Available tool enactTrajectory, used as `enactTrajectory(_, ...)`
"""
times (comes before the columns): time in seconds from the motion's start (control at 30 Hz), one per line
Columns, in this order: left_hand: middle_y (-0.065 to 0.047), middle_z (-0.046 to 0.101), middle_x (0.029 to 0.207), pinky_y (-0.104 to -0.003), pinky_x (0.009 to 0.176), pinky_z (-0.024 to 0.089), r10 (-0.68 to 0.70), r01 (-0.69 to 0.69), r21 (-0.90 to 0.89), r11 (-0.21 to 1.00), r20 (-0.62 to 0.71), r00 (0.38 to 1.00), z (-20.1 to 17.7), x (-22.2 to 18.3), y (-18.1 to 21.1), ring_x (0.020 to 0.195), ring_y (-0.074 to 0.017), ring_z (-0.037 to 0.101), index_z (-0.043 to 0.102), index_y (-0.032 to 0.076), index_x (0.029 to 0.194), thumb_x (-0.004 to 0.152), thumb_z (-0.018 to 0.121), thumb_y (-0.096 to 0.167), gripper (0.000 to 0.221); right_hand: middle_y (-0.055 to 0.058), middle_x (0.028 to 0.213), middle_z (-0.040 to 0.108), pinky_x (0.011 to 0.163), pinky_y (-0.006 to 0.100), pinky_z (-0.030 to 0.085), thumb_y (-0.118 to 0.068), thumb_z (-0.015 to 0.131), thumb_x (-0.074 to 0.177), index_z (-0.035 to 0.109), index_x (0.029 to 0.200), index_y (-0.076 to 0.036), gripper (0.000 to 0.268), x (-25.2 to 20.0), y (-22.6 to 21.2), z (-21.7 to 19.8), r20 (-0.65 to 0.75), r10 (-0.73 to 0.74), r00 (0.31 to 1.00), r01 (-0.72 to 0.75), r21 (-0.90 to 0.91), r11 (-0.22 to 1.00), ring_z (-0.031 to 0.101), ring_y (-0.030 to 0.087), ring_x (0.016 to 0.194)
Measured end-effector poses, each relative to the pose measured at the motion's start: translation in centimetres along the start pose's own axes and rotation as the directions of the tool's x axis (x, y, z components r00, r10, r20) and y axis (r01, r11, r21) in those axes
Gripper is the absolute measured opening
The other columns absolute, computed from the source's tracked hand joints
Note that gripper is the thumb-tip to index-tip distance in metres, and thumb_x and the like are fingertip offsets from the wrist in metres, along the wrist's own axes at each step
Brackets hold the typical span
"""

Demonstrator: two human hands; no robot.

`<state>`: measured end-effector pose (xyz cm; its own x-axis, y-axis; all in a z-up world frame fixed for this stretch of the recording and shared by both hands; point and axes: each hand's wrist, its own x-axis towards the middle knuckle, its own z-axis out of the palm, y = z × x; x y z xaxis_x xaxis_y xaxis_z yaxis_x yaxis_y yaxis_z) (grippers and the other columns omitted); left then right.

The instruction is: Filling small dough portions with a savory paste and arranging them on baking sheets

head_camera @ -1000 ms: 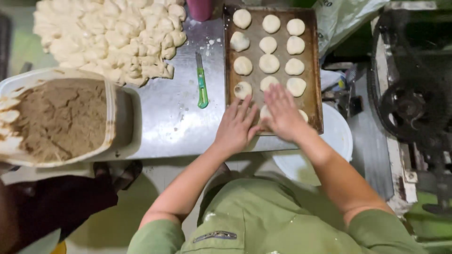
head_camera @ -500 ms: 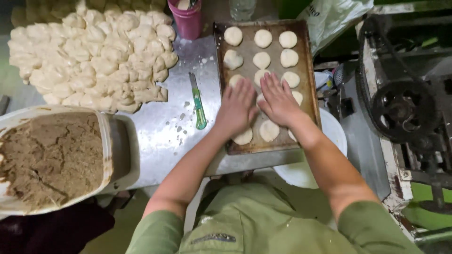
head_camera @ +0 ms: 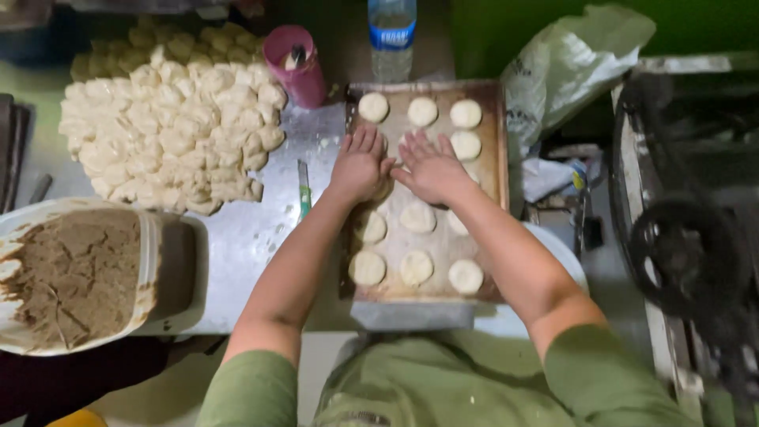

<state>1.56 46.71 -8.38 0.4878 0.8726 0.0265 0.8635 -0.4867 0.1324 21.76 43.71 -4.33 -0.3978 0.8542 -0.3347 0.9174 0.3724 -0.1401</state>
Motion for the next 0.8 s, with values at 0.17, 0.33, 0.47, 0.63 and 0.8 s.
enactTrajectory(0.17,-0.019,0.039,0.151,-0.054,0.115,0.034,0.018,-0.032,-0.071,0.997,-0.186,0.982,-2.1,3.6,-0.4,0.142,-0.0405,0.035,0.046,0.003,0.146,0.104,0.054,0.042,0.057,0.022,0.164,0.029,0.121,0.064,0.012,-0.065,0.021,0.107,0.038,0.157,-0.004,0.081,2.5,3.4,-2.6,-0.286,-0.082,0.955,0.058,-0.092,0.994,0.019,0.038,0.155)
enactTrajectory(0.33,-0.012,0.01,0.174,-0.056,0.127,0.018,-0.216,0.213,0.036,0.976,0.212,0.953,-3.0,6.9,-0.4,0.16,-0.0333,0.007,0.022,0.009,0.165,0.108,0.035,0.058,0.076,0.008,0.175,0.002,0.125,0.064,-0.006,-0.072,0.012,0.104,0.021,0.165,-0.016,0.083,3.4,5.6,-5.7,0.052,-0.006,0.999,0.003,0.057,0.998,-0.005,0.03,0.16)
enactTrajectory(0.47,-0.013,0.021,0.171,-0.064,0.124,0.02,-0.184,0.176,0.092,0.98,0.086,0.979,-6.4,5.0,3.1,0.157,-0.0412,0.013,0.032,0.017,0.163,0.103,0.047,0.06,0.076,0.023,0.172,0.012,0.125,0.064,0.002,-0.06,0.029,0.107,0.026,0.161,0.0,0.081,-0.6,8.5,-4.6,-0.135,0.029,0.99,-0.019,0.076,0.997,0.003,0.04,0.159)
enactTrajectory(0.63,-0.01,0.024,0.171,-0.059,0.124,0.02,0.07,-0.087,0.08,0.993,0.199,0.978,-5.0,3.2,9.6,0.159,-0.0328,0.018,0.028,0.017,0.164,0.105,0.04,0.06,0.074,0.016,0.174,-0.006,0.126,0.063,-0.007,-0.063,0.019,0.106,0.01,0.165,-0.007,0.082,1.4,11.0,-2.0,0.011,0.061,0.998,-0.062,0.15,0.987,-0.011,0.037,0.159)
enactTrajectory(0.8,-0.013,0.02,0.172,-0.056,0.125,0.02,0.052,-0.064,0.047,0.997,0.235,0.971,-2.0,3.1,8.9,0.159,-0.033,0.017,0.025,0.009,0.164,0.105,0.035,0.063,0.08,0.018,0.173,-0.005,0.123,0.071,0.003,-0.048,0.031,0.111,0.014,0.167,-0.009,0.07,-0.5,12.1,-2.5,-0.263,-0.101,0.96,0.152,0.182,0.971,-0.008,0.048,0.156)
